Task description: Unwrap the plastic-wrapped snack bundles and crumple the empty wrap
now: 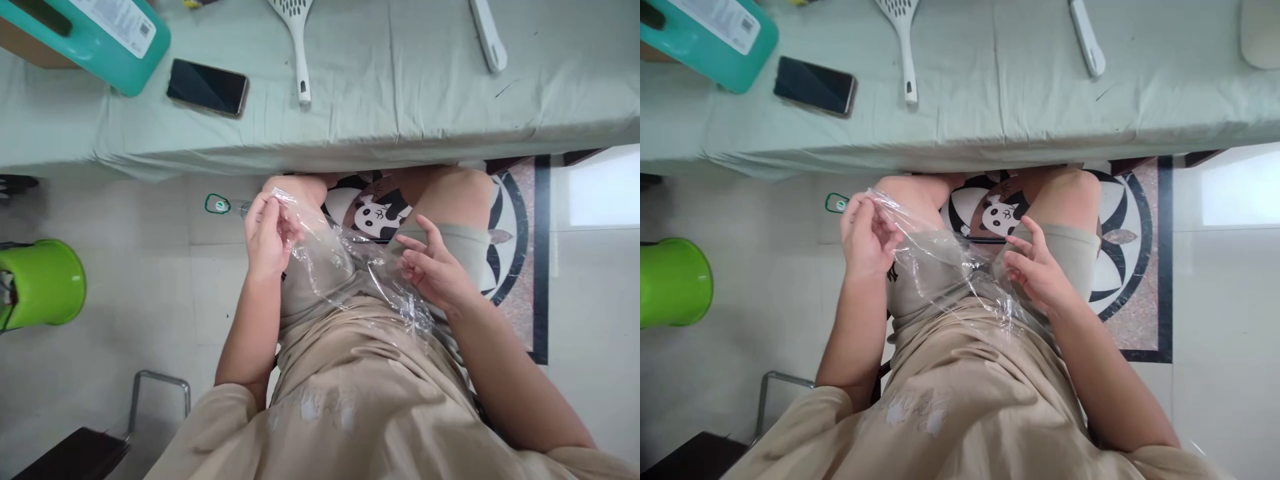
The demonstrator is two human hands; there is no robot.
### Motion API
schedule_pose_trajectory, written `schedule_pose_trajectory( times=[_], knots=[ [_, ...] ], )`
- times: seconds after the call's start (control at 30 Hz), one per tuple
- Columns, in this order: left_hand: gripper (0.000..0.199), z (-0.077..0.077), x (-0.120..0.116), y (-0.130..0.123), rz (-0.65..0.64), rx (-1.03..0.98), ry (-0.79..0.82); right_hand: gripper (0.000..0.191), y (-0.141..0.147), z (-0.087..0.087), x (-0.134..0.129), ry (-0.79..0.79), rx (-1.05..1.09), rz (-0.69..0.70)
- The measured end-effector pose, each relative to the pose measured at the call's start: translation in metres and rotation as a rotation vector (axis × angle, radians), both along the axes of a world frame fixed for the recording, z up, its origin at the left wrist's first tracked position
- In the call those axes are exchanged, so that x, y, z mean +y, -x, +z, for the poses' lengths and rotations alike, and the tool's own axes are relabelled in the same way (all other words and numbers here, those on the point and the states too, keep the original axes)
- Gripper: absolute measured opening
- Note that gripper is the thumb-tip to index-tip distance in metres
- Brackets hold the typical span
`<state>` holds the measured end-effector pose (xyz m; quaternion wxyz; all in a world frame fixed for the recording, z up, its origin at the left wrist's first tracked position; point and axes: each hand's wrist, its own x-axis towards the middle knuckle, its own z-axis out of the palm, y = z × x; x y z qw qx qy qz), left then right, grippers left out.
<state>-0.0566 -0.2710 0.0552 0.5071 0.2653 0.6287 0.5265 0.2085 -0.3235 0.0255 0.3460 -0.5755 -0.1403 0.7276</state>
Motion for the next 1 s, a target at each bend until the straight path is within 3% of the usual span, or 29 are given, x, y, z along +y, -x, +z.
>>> schedule_pose_trajectory(
  times=[0.1, 0.23, 0.3, 0.47, 0.57, 0.63, 0.7, 0.83, 1.0],
  knots=[
    [0.037, -0.003, 0.001, -0.003, 0.004, 0.009, -0.014, 0.094, -0.009, 0.004, -0.013, 0.072, -0.020, -0.005],
    [0.048, -0.009, -0.001, -0.010, -0.007, 0.019, -0.047, 0.094, -0.018, 0.010, -0.030, 0.165, 0.043, 0.098],
    [0.048, -0.010, -0.002, -0.012, -0.030, 0.001, -0.057, 0.090, -0.020, 0.010, -0.035, 0.120, 0.109, 0.144],
    [0.049, -0.005, -0.006, -0.013, -0.077, -0.025, -0.059, 0.058, -0.022, 0.004, -0.031, -0.006, 0.208, 0.191],
    [0.049, 0.002, -0.008, -0.009, -0.114, -0.056, -0.070, 0.085, -0.019, -0.001, -0.026, 0.068, 0.381, 0.439],
    [0.049, 0.005, -0.011, -0.005, -0.167, -0.148, -0.086, 0.096, -0.013, -0.004, -0.024, 0.087, 0.458, 0.484],
    [0.047, 0.008, -0.013, -0.001, -0.228, -0.274, -0.102, 0.093, -0.005, -0.008, -0.023, 0.072, 0.496, 0.408],
    [0.039, 0.014, -0.015, 0.002, -0.312, -0.337, -0.036, 0.063, 0.008, -0.010, -0.022, -0.036, 0.454, 0.272],
    [0.040, 0.020, -0.012, 0.002, -0.174, -0.163, -0.018, 0.036, -0.003, -0.007, -0.020, -0.292, 0.073, -0.033]
  ],
)
